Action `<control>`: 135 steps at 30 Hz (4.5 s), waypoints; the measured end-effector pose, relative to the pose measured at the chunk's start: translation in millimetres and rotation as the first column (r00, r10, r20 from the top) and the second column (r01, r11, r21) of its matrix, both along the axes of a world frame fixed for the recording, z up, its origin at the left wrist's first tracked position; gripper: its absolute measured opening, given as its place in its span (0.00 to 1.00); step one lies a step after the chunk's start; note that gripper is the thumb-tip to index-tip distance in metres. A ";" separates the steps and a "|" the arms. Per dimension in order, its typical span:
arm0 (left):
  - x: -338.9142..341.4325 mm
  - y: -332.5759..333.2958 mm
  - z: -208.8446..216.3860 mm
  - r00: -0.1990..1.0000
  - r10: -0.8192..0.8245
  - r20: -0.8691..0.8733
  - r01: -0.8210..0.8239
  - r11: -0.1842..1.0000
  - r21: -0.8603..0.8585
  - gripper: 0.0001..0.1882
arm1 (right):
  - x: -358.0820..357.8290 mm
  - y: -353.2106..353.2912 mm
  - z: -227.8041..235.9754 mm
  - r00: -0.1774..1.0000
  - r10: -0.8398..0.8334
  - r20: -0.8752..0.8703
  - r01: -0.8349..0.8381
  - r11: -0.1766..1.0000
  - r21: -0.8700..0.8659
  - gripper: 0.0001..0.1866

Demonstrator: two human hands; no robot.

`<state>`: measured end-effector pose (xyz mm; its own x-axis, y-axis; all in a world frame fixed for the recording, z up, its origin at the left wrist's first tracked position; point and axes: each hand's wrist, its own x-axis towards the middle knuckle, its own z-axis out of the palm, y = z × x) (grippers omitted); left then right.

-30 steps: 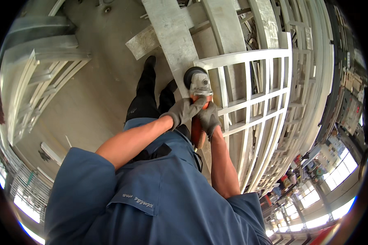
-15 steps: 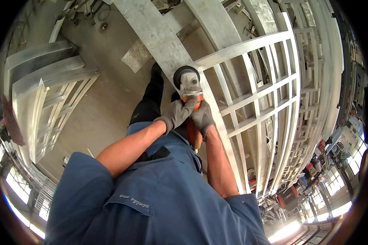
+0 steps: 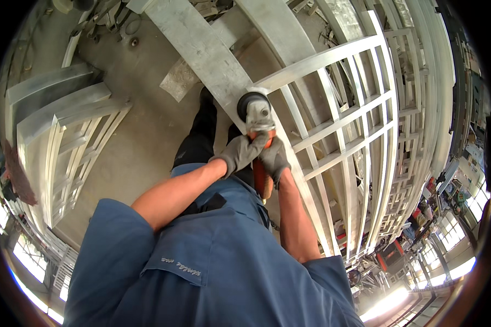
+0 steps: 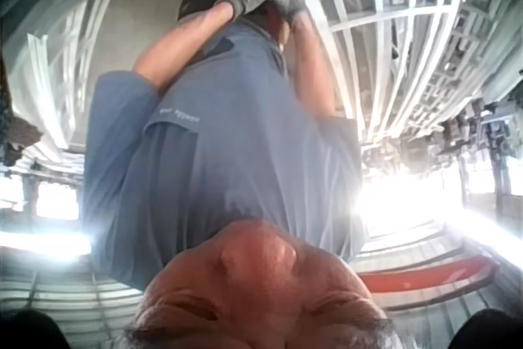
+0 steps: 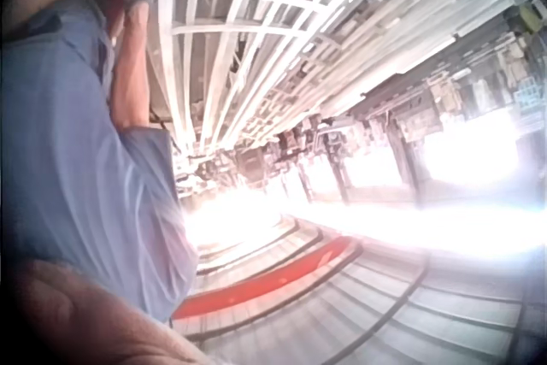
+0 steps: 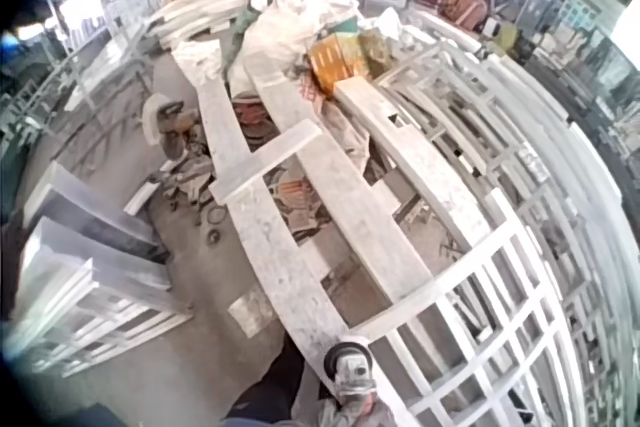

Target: The person uses an angle grinder to smooth the edges of a large white metal frame, then switches to a drill to work on the same frame. The person repositions the frame and continues grinding and drilling on different sections.

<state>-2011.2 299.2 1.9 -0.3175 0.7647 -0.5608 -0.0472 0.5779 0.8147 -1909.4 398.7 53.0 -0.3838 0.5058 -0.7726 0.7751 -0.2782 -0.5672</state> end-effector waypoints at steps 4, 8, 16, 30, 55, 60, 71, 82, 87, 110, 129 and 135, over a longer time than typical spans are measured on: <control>-5.6 -1.3 -6.6 1.000 0.024 -0.013 -0.022 0.996 0.087 0.37 | -6.2 0.8 0.3 0.999 0.041 0.029 -0.041 0.999 -0.002 0.28; -19.9 10.5 -30.0 0.979 -0.192 0.065 0.190 0.981 0.024 0.24 | -15.3 5.2 -0.7 0.993 -0.100 0.055 0.097 0.993 0.061 0.33; -49.7 24.9 12.1 0.888 -0.447 0.108 0.460 0.869 -0.184 0.40 | -9.5 -11.2 -7.1 0.990 -0.118 -0.078 0.128 0.983 0.134 0.27; -63.1 87.4 -4.2 0.208 -0.444 -0.872 0.960 0.262 0.096 0.48 | 139.2 -100.6 79.8 0.587 -0.804 0.093 0.793 0.595 0.130 0.27; -33.0 7.1 -44.3 -0.364 -0.482 -0.797 0.913 -0.016 -0.407 0.31 | 186.6 -446.3 56.1 -0.464 -0.863 -0.200 0.873 -0.484 0.058 0.21; -31.3 -47.8 -54.6 -0.318 -0.485 -0.815 0.922 0.042 -0.385 0.33 | 116.1 -519.7 52.9 -0.656 -0.720 -0.226 0.739 -0.674 0.000 0.19; -14.3 -33.1 -41.9 -0.400 -0.672 -0.624 0.844 -0.003 -0.537 0.35 | 81.7 -607.2 74.2 -0.664 -0.677 -0.316 0.700 -0.712 0.055 0.17; 11.1 -203.9 -26.7 -0.300 -0.666 -0.683 0.866 0.111 -0.488 0.31 | 76.7 -756.7 13.5 -0.725 -0.608 -0.323 0.626 -0.777 0.056 0.21; 1.5 -236.7 -52.6 -0.257 -0.667 -0.700 0.861 0.171 -0.479 0.32 | 65.2 -816.0 -7.6 -0.821 -0.505 -0.266 0.526 -0.850 -0.010 0.25; 124.1 -377.9 49.4 -0.343 -0.791 -0.506 0.895 -0.113 -0.431 0.35 | 27.0 -862.2 -40.8 -0.872 -0.384 -0.305 0.414 -0.909 -0.038 0.23; 115.6 -71.4 527.3 -0.122 -0.801 -0.587 0.979 0.000 -0.202 0.30 | 44.8 -788.7 -58.5 -0.886 -0.350 -0.304 0.393 -0.915 -0.091 0.27; 96.7 88.5 473.2 -0.265 -0.094 -0.960 0.941 0.191 -0.278 0.40 | 45.5 -778.1 -73.3 -0.909 -0.161 -0.385 0.235 -0.960 -0.154 0.25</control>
<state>-1914.5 387.6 475.1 0.6862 0.7239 0.0710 0.7273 -0.6810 -0.0850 -1863.9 -379.3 -20.3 0.7341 -0.2452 -0.6333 -0.5745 0.2730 -0.7716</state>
